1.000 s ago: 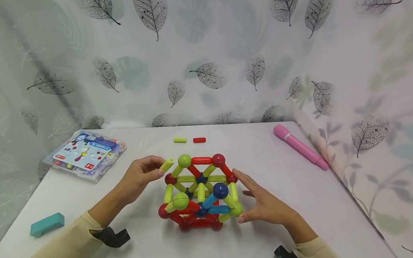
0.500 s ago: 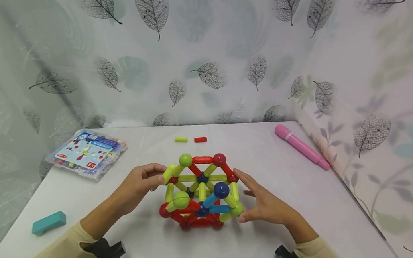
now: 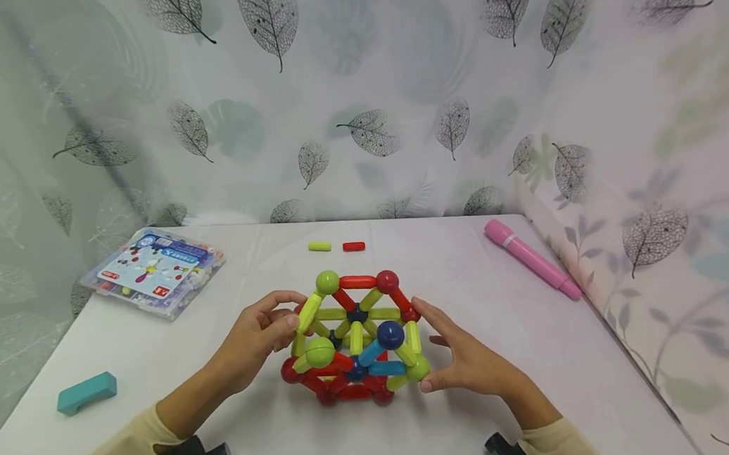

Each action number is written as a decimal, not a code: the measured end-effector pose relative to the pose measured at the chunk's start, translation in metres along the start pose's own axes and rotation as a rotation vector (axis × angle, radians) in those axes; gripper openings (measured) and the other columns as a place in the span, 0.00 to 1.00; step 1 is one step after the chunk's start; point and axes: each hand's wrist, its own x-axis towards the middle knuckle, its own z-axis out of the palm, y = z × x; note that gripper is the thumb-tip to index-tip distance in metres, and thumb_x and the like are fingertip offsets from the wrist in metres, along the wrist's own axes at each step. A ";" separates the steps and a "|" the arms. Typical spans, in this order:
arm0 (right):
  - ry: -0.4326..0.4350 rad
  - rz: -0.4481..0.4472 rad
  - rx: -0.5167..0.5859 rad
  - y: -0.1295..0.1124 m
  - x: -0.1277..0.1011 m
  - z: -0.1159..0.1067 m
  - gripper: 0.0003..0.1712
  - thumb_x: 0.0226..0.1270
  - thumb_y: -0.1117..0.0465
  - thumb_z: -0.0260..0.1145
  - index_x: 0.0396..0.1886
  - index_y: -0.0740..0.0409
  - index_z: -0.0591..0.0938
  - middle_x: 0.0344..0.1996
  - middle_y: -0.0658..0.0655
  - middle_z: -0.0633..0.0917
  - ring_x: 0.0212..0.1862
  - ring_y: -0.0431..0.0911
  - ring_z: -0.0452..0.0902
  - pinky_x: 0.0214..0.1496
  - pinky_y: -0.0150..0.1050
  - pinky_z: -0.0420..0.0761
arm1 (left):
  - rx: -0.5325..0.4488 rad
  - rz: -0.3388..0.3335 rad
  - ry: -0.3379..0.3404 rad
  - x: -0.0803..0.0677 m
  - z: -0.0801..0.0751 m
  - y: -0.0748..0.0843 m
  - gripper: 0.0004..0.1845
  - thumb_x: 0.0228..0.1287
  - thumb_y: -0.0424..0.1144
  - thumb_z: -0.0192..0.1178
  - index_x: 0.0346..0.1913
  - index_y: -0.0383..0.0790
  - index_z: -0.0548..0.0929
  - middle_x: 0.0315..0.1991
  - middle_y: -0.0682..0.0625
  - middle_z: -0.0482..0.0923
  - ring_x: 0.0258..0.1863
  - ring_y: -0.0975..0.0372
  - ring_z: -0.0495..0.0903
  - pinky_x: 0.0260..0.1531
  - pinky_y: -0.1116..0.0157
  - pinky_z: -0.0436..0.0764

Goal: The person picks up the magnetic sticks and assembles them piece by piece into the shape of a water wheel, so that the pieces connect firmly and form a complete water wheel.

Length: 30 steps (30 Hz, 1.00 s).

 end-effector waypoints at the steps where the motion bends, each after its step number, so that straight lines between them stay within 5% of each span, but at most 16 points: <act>1: 0.002 0.000 -0.003 0.000 0.000 0.000 0.66 0.54 0.52 0.80 0.84 0.39 0.46 0.82 0.54 0.51 0.78 0.56 0.52 0.64 0.63 0.75 | -0.012 0.004 -0.001 0.000 0.001 -0.001 0.20 0.75 0.43 0.58 0.65 0.45 0.74 0.50 0.31 0.85 0.40 0.52 0.84 0.36 0.63 0.82; 8: 0.000 0.004 -0.006 0.000 0.000 -0.001 0.66 0.54 0.50 0.80 0.84 0.38 0.46 0.82 0.52 0.51 0.79 0.53 0.51 0.64 0.62 0.76 | -0.064 0.018 0.000 -0.001 0.003 -0.003 0.21 0.74 0.42 0.59 0.66 0.45 0.71 0.50 0.29 0.83 0.34 0.53 0.83 0.36 0.64 0.85; 15: 0.001 0.007 -0.010 0.002 0.000 0.000 0.67 0.54 0.53 0.80 0.84 0.40 0.46 0.82 0.53 0.51 0.78 0.57 0.52 0.63 0.63 0.75 | -0.147 -0.068 -0.055 0.001 0.004 -0.003 0.25 0.72 0.43 0.61 0.67 0.36 0.74 0.51 0.41 0.87 0.33 0.58 0.81 0.34 0.68 0.82; 19: 0.004 0.018 -0.010 0.003 0.000 0.001 0.66 0.54 0.53 0.80 0.84 0.39 0.46 0.82 0.52 0.51 0.78 0.58 0.53 0.63 0.65 0.75 | -0.199 -0.087 -0.088 0.003 0.004 -0.002 0.25 0.74 0.44 0.60 0.66 0.33 0.76 0.54 0.39 0.85 0.25 0.61 0.76 0.30 0.70 0.81; 30: 0.007 0.005 -0.019 0.001 0.000 0.000 0.66 0.54 0.51 0.79 0.84 0.38 0.46 0.82 0.53 0.51 0.78 0.58 0.53 0.62 0.64 0.76 | -0.201 -0.078 -0.078 0.000 0.008 0.003 0.25 0.74 0.46 0.60 0.65 0.32 0.77 0.50 0.42 0.87 0.17 0.63 0.74 0.24 0.72 0.78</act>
